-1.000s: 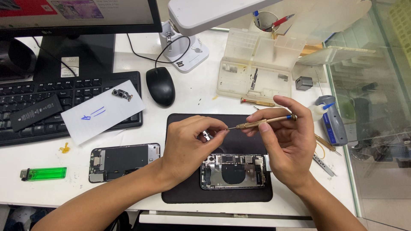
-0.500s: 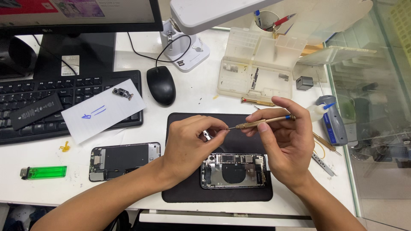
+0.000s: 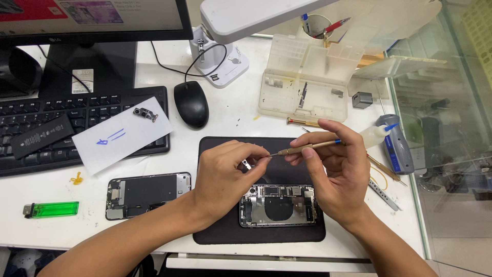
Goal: The person uses a screwdriver to remove and install screws on a disassembled smartphone chassis. They repeatedly place screws into a plastic compartment and continue adjusting internal components with the screwdriver throughout the clip.
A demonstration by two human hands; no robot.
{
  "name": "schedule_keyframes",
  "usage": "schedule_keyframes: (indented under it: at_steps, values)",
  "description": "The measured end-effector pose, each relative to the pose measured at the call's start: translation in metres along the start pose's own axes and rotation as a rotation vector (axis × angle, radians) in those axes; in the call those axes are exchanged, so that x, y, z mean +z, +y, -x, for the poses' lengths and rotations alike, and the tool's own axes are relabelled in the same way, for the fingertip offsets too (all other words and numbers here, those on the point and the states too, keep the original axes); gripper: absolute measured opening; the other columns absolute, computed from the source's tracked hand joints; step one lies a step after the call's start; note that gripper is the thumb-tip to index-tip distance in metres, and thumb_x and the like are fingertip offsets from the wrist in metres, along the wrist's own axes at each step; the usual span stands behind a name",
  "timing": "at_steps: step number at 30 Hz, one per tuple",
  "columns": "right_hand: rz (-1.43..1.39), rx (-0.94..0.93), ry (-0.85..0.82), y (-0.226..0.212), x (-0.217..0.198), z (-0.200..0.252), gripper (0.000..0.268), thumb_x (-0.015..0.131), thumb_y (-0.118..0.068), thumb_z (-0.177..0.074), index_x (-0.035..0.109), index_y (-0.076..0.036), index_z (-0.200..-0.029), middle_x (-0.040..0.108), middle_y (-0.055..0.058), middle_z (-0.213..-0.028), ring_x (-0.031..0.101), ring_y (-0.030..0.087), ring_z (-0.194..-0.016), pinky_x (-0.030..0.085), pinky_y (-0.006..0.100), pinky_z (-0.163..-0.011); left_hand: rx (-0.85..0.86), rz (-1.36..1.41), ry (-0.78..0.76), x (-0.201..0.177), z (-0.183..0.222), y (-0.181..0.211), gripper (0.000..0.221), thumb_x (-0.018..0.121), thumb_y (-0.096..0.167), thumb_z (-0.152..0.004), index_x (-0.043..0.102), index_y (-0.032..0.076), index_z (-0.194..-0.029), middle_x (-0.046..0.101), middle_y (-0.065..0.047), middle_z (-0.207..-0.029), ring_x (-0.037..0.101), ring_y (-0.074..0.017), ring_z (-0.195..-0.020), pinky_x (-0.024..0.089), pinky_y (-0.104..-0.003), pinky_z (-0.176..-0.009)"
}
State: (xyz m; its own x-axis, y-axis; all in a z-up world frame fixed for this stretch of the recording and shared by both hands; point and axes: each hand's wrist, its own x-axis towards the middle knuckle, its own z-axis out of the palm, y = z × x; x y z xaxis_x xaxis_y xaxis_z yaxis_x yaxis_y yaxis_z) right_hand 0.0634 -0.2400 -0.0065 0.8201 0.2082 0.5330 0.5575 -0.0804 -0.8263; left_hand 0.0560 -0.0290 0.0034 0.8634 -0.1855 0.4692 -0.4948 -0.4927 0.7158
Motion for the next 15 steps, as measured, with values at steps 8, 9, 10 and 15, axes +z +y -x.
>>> schedule_keyframes:
  at_steps: [8,9,10,15]
  values:
    - [-0.003,-0.02,-0.014,0.003,-0.0003,-0.0005,0.045,0.055,0.008,-0.104,0.035,0.001,-0.144,0.069,0.021,-0.114,0.075,0.022,-0.095,0.068,0.033,-0.086,0.039,-0.029,0.014,0.0006,0.0007,-0.0014,0.007,0.079,0.007,-0.085,0.077,0.003,-0.091,0.075,-0.006,-0.078,0.073,-0.0137,-0.069,0.057,-0.025,-0.055]
    - [-0.005,-0.026,-0.014,0.0033,-0.0003,-0.0005,0.045,0.055,0.008,-0.104,0.035,0.001,-0.144,0.069,0.021,-0.115,0.075,0.022,-0.094,0.067,0.033,-0.086,0.048,-0.034,0.015,0.0006,0.0006,-0.0015,0.008,0.079,0.007,-0.085,0.077,0.003,-0.091,0.075,-0.006,-0.078,0.073,-0.0138,-0.069,0.057,-0.025,-0.056]
    - [-0.005,-0.024,-0.012,0.0036,-0.0003,-0.0006,0.045,0.055,0.008,-0.104,0.035,0.001,-0.144,0.069,0.021,-0.114,0.076,0.022,-0.094,0.068,0.033,-0.085,0.057,-0.04,0.015,0.0004,0.0006,-0.0014,0.008,0.079,0.007,-0.085,0.077,0.003,-0.091,0.075,-0.006,-0.078,0.073,-0.0139,-0.069,0.057,-0.025,-0.056]
    - [0.024,-0.022,0.005,0.0051,-0.0003,-0.0009,0.045,0.056,0.008,-0.104,0.036,0.001,-0.143,0.07,0.021,-0.112,0.077,0.022,-0.092,0.069,0.033,-0.084,0.096,-0.062,0.033,0.0004,0.0029,-0.0006,0.009,0.08,0.007,-0.084,0.076,0.003,-0.092,0.076,-0.007,-0.08,0.073,-0.0156,-0.071,0.056,-0.026,-0.058]
